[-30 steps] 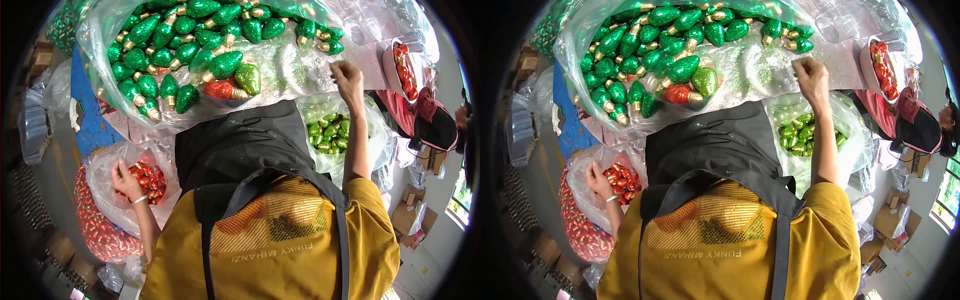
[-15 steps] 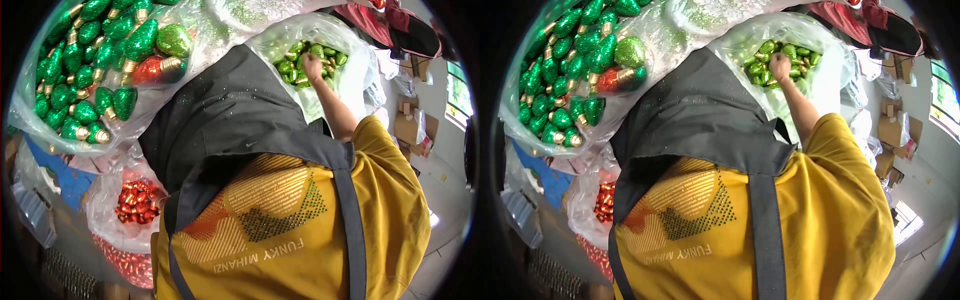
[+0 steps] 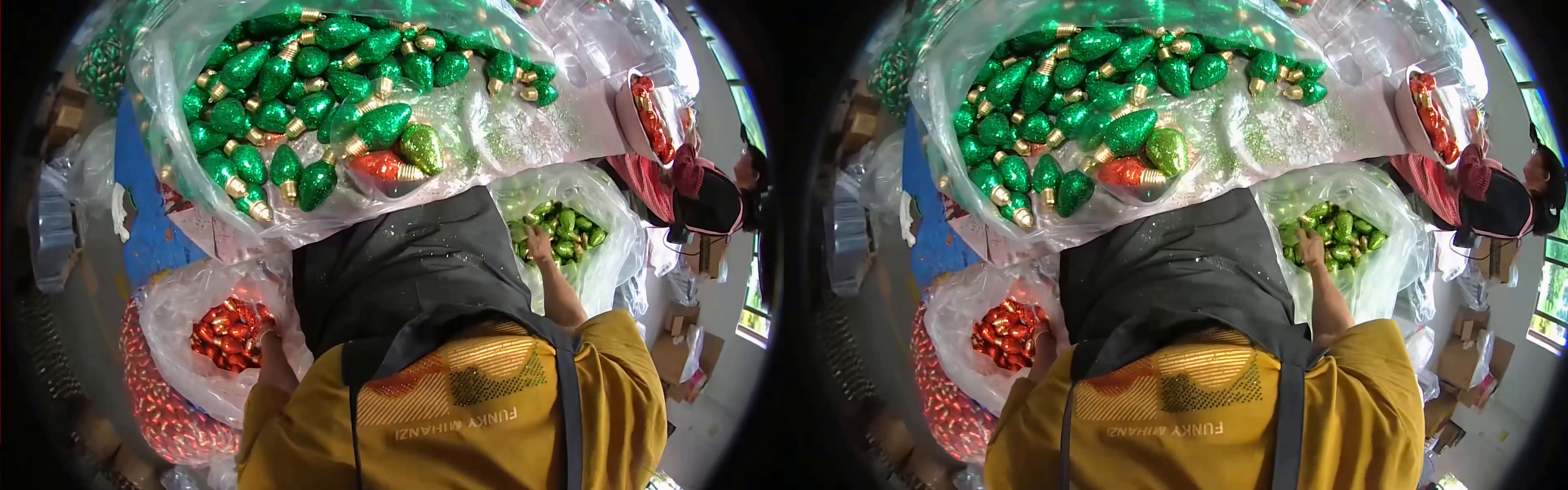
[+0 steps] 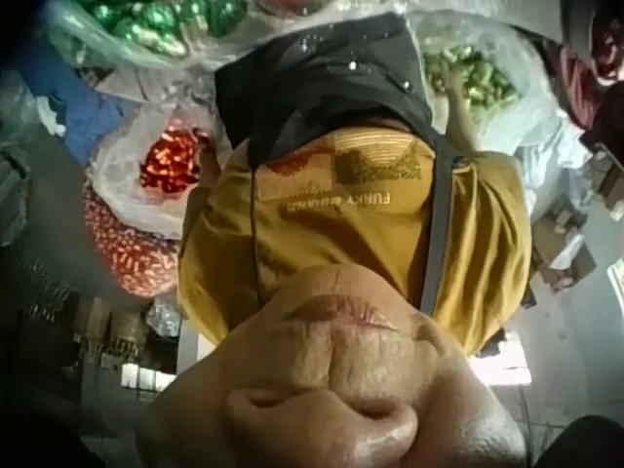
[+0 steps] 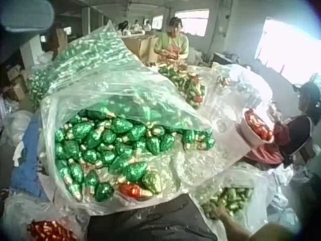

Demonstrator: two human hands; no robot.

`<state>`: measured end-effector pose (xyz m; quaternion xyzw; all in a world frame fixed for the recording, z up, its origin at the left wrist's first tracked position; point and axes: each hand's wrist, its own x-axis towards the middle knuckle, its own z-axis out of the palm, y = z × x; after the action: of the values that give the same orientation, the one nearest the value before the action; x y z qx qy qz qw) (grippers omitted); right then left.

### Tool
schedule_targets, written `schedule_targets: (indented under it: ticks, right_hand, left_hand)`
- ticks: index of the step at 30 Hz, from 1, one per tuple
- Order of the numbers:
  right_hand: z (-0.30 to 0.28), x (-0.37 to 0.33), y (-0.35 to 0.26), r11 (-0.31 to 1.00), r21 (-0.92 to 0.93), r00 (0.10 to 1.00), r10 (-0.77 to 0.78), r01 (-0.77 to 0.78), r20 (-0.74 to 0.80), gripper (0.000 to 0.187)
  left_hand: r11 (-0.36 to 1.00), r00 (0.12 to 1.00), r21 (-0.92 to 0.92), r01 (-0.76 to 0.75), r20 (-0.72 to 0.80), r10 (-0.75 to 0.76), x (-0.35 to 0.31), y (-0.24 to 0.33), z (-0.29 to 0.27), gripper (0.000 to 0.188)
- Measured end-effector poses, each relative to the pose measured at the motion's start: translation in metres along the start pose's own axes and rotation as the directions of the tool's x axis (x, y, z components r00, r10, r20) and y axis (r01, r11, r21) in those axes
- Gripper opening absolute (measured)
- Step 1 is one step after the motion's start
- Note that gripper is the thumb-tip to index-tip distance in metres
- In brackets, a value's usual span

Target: Sorting and arranging colorful plastic ornaments into bags at a workstation.

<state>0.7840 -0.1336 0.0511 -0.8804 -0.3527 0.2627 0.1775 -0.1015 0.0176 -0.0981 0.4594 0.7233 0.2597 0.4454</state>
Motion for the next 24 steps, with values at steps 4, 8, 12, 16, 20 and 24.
schedule_targets:
  ticks: [4, 8, 12, 16, 20, 24]
  right_hand:
    - [-0.051, -0.034, -0.053, 0.770, 0.621, 0.960, 0.261, -0.144, -0.102, 0.021]
    - [-0.070, -0.065, -0.105, 0.814, 0.552, 0.978, 0.084, -0.178, 0.191, 0.027]
    - [-0.010, -0.012, -0.103, 0.954, 0.286, 0.984, 0.042, -0.090, 0.171, 0.034]
    - [0.016, -0.020, -0.071, 0.881, 0.472, 0.972, -0.084, -0.031, 0.220, 0.035]
    - [0.044, -0.035, -0.050, 0.710, 0.704, 0.940, -0.256, 0.025, 0.226, 0.038]
    - [-0.017, 0.004, -0.097, 0.901, 0.434, 0.911, 0.195, -0.020, -0.363, 0.037]
  left_hand:
    - [0.987, 0.993, 0.109, -0.119, 0.027, 0.116, -0.078, 0.044, -0.019, 0.032]
    - [0.877, 0.779, -0.480, -0.025, -0.559, -0.284, -0.080, 0.177, -0.044, 0.032]
    - [0.886, 0.849, -0.423, -0.188, -0.524, -0.070, -0.106, 0.372, -0.036, 0.030]
    - [0.722, 0.699, -0.043, -0.690, -0.298, 0.650, -0.101, 0.522, 0.017, 0.033]
    - [0.257, 0.269, 0.098, -0.961, 0.131, 0.954, -0.134, 0.660, 0.098, 0.038]
    - [0.044, 0.057, 0.037, -0.998, 0.508, 0.860, -0.125, 0.706, 0.172, 0.038]
